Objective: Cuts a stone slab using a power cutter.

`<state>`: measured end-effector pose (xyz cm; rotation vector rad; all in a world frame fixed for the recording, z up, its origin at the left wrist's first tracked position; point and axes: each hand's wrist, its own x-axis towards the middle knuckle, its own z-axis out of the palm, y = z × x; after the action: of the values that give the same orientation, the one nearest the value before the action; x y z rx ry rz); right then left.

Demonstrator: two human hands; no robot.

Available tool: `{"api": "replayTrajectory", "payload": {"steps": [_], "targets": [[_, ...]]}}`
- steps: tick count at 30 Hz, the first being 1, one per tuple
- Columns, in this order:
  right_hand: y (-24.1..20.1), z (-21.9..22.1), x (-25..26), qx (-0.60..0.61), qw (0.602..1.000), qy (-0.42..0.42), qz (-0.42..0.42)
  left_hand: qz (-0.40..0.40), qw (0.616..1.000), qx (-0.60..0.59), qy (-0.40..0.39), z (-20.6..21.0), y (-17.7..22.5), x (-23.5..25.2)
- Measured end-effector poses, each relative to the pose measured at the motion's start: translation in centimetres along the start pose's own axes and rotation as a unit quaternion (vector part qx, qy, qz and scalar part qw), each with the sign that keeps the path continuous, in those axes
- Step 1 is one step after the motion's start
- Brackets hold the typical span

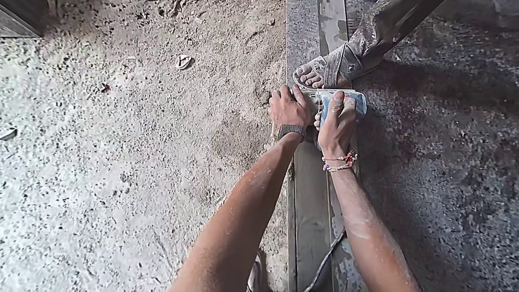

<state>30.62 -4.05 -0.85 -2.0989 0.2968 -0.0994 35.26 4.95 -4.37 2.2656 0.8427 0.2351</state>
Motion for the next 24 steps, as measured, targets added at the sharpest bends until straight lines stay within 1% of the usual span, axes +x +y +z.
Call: {"api": "replayTrajectory", "payload": {"steps": [11, 18, 24], "targets": [[-0.4, -0.2, 0.1, 0.002, 1.0, -0.022, 0.007, -0.007, 1.0, 0.004, -0.005, 0.2, 0.2, 0.7], [-0.4, 0.1, 0.7, 0.007, 1.0, -0.024, -0.015, -0.007, 1.0, -0.004, -0.008, 0.2, 0.5, 1.2], [-0.6, 0.3, 1.3, 0.002, 1.0, -0.022, -0.022, 0.004, 1.0, 0.001, 0.007, 0.5, 0.5, 1.7]]}}
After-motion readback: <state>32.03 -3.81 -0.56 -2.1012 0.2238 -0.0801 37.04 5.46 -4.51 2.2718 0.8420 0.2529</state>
